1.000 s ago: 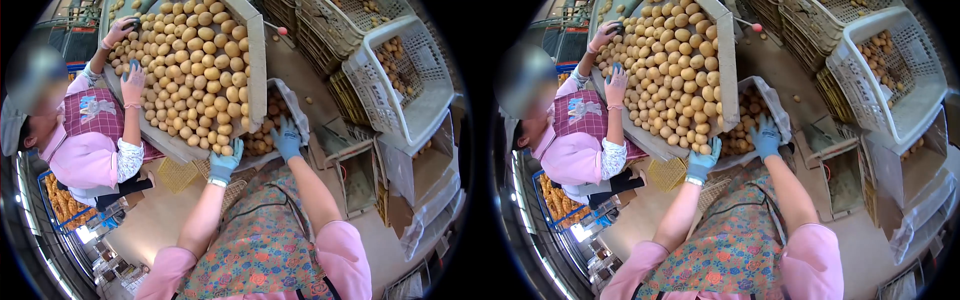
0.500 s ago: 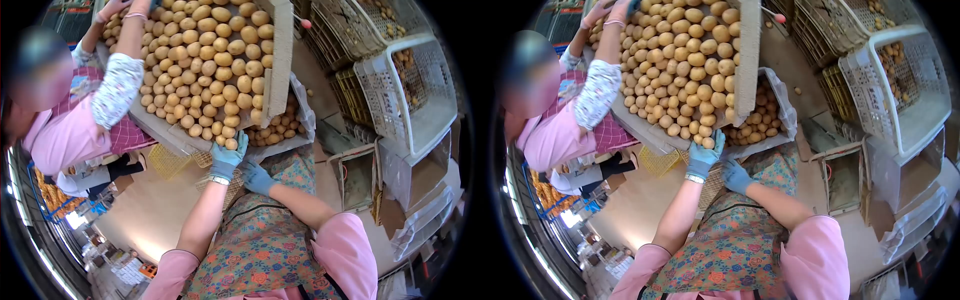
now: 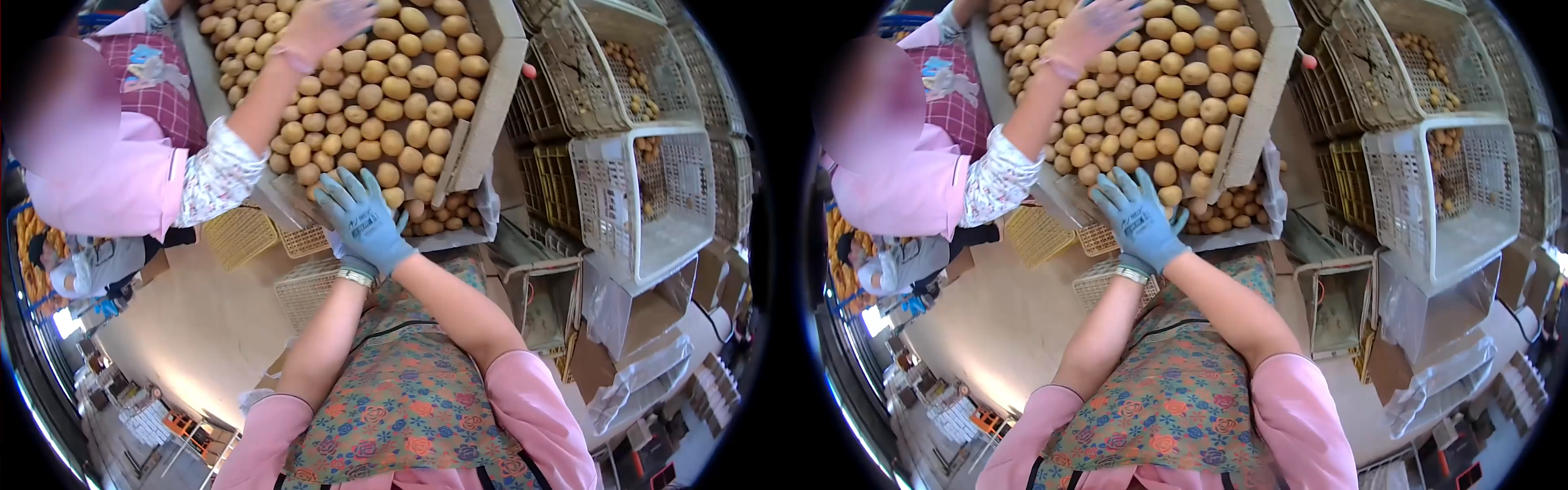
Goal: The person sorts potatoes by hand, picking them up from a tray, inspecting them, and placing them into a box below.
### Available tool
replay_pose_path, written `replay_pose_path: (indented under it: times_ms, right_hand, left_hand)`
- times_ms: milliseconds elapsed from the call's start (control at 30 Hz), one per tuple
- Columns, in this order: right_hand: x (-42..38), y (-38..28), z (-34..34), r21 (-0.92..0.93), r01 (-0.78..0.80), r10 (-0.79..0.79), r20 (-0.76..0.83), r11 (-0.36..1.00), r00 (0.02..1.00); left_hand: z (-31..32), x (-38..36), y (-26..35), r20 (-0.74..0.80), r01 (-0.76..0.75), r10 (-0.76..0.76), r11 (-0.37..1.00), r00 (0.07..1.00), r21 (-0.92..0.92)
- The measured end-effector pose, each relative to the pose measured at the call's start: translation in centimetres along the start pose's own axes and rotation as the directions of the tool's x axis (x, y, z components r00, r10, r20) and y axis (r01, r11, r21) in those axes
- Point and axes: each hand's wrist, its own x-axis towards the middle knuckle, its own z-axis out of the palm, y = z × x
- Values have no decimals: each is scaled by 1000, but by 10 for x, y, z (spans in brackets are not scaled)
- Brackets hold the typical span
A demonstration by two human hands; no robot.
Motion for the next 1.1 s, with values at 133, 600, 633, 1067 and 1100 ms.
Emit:
replay_pose_path:
  times_ms: [133,600,633,1067,1100]
  right_hand:
    - [-36,33,31,-49,-69,72,53,996,996]
    - [-39,46,-22,-367,-20,56,86,930,995]
    - [-34,34,-26,-317,-39,99,173,948,980]
    - [44,12,-20,-71,167,-166,25,983,986]
    - [61,10,-18,-190,115,-60,277,975,959]
  left_hand:
    - [32,-7,5,-377,-32,-41,982,925,-185]
    - [-1,4,-4,74,116,-101,962,992,-247]
    - [-18,12,-7,157,156,-101,908,982,-390]
    - [-16,18,-12,-68,41,-69,935,995,-352]
    - [-17,19,-12,-81,41,-74,935,994,-353]
